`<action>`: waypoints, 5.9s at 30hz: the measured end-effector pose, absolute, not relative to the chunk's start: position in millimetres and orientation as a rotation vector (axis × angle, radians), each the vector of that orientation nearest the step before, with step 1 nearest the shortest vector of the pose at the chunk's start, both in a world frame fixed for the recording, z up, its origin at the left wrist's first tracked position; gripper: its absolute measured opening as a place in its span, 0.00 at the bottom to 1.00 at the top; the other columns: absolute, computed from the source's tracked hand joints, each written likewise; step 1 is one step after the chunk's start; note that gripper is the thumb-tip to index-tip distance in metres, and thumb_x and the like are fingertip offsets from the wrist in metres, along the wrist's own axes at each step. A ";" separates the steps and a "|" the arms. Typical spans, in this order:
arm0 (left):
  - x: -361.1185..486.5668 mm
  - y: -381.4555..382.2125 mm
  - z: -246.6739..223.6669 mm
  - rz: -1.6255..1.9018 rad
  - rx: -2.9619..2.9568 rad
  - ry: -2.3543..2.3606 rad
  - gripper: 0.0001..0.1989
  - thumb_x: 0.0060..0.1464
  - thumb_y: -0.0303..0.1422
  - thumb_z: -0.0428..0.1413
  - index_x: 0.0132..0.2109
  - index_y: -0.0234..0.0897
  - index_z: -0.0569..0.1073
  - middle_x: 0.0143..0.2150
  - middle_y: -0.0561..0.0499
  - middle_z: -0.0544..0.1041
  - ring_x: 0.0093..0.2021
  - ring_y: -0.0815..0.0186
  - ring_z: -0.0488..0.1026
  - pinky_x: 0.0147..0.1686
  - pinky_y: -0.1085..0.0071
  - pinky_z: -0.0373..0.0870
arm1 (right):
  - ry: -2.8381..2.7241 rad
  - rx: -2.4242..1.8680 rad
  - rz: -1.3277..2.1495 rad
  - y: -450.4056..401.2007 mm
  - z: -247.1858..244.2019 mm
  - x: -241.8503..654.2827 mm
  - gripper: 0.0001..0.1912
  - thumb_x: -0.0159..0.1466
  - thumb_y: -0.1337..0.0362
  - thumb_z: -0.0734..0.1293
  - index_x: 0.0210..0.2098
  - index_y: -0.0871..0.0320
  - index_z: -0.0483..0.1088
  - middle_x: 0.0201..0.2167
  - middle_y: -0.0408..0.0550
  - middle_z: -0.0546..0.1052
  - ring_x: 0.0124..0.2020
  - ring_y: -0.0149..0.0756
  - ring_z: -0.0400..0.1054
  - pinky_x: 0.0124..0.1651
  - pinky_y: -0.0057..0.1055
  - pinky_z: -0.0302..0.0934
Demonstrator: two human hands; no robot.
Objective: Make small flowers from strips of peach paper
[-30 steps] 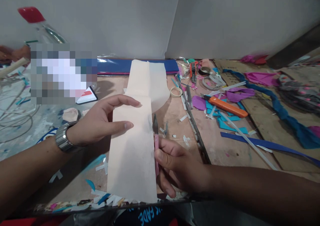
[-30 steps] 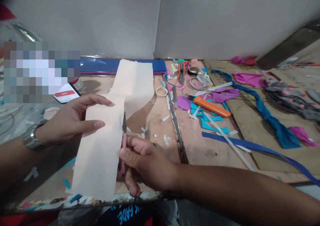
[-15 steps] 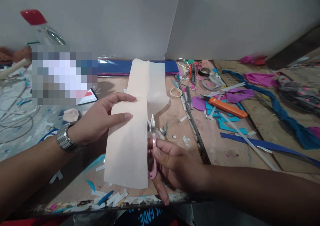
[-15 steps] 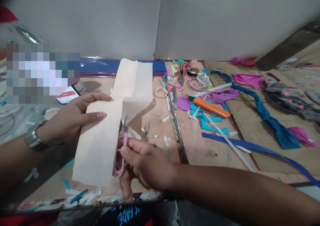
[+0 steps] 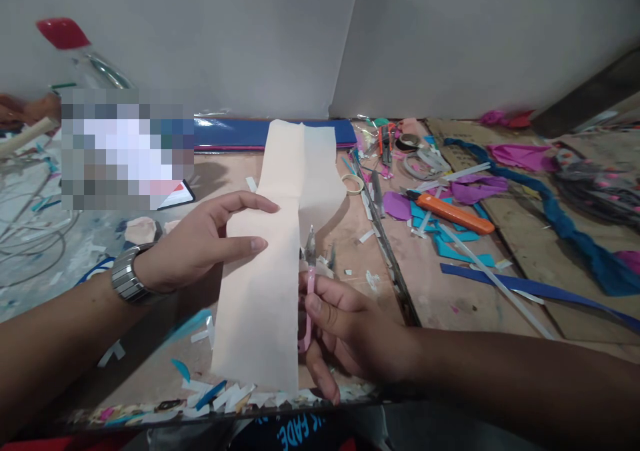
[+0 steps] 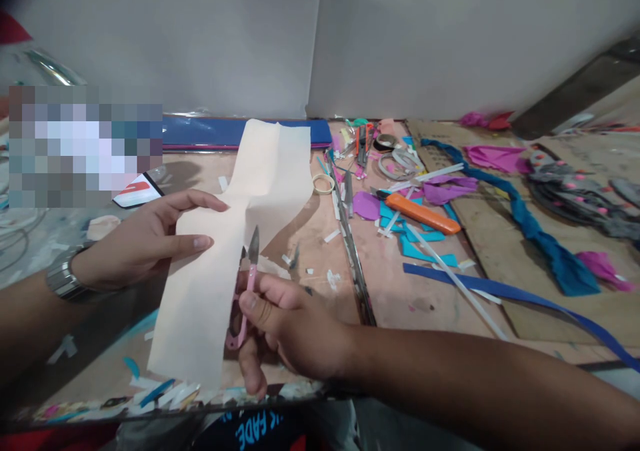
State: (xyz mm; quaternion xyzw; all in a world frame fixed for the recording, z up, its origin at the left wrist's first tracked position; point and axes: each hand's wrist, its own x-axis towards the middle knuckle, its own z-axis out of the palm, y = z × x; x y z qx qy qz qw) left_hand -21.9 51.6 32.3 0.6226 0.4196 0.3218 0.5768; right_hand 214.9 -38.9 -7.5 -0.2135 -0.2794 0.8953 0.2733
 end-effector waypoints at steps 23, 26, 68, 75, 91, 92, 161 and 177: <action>-21.6 49.3 32.4 0.890 1.534 1.080 0.17 0.54 0.38 0.71 0.51 0.45 0.81 0.53 0.49 0.80 0.42 0.63 0.80 0.35 0.73 0.79 | -0.898 -0.797 2.224 -36.5 1.5 217.3 0.24 0.63 0.48 0.77 0.39 0.57 0.64 0.29 0.38 0.77 0.13 0.20 0.66 0.15 0.17 0.59; -21.2 49.0 32.1 0.931 1.658 1.127 0.16 0.54 0.38 0.71 0.49 0.45 0.82 0.52 0.49 0.81 0.49 0.60 0.79 0.43 0.70 0.79 | -0.919 -0.856 2.193 -34.8 4.0 217.1 0.25 0.63 0.47 0.77 0.37 0.57 0.64 0.28 0.37 0.76 0.13 0.20 0.65 0.15 0.16 0.57; -14.4 44.6 28.6 1.027 1.570 1.007 0.28 0.53 0.34 0.71 0.61 0.43 0.78 0.62 0.45 0.80 0.60 0.51 0.78 0.61 0.53 0.77 | -1.009 -1.134 2.030 -31.9 11.1 212.6 0.22 0.64 0.48 0.74 0.34 0.58 0.66 0.26 0.36 0.72 0.13 0.18 0.55 0.16 0.23 0.45; -20.3 45.3 31.7 0.953 1.663 1.056 0.19 0.56 0.37 0.70 0.55 0.49 0.83 0.59 0.49 0.81 0.60 0.55 0.77 0.64 0.58 0.72 | -1.074 -1.119 2.038 -32.0 15.5 214.6 0.16 0.69 0.53 0.70 0.38 0.57 0.64 0.30 0.38 0.73 0.15 0.19 0.57 0.18 0.23 0.47; -18.6 43.4 33.0 0.924 1.497 0.944 0.20 0.54 0.33 0.71 0.54 0.48 0.82 0.61 0.49 0.79 0.61 0.55 0.76 0.56 0.64 0.78 | -1.060 -1.081 2.030 -33.1 12.6 213.8 0.16 0.68 0.52 0.72 0.42 0.56 0.67 0.28 0.37 0.73 0.16 0.21 0.56 0.17 0.23 0.48; -17.9 43.2 33.5 0.931 1.483 0.936 0.20 0.53 0.34 0.71 0.54 0.48 0.82 0.61 0.49 0.79 0.61 0.54 0.75 0.57 0.63 0.78 | -1.064 -1.082 2.030 -33.1 12.5 213.9 0.16 0.68 0.52 0.72 0.42 0.57 0.67 0.28 0.37 0.73 0.16 0.21 0.56 0.18 0.23 0.48; -22.0 45.6 30.0 1.072 1.741 1.204 0.19 0.60 0.36 0.65 0.58 0.44 0.79 0.62 0.49 0.78 0.61 0.52 0.75 0.65 0.52 0.70 | -0.943 -0.732 2.241 -34.9 7.2 225.1 0.19 0.69 0.49 0.72 0.38 0.60 0.69 0.29 0.43 0.78 0.15 0.18 0.56 0.16 0.16 0.49; -15.9 46.2 34.3 1.102 1.817 1.323 0.17 0.57 0.34 0.64 0.54 0.42 0.80 0.58 0.48 0.81 0.63 0.52 0.74 0.66 0.53 0.70 | -0.942 -0.739 2.266 -35.8 5.3 225.2 0.22 0.68 0.49 0.72 0.49 0.62 0.74 0.28 0.44 0.78 0.19 0.21 0.59 0.16 0.16 0.50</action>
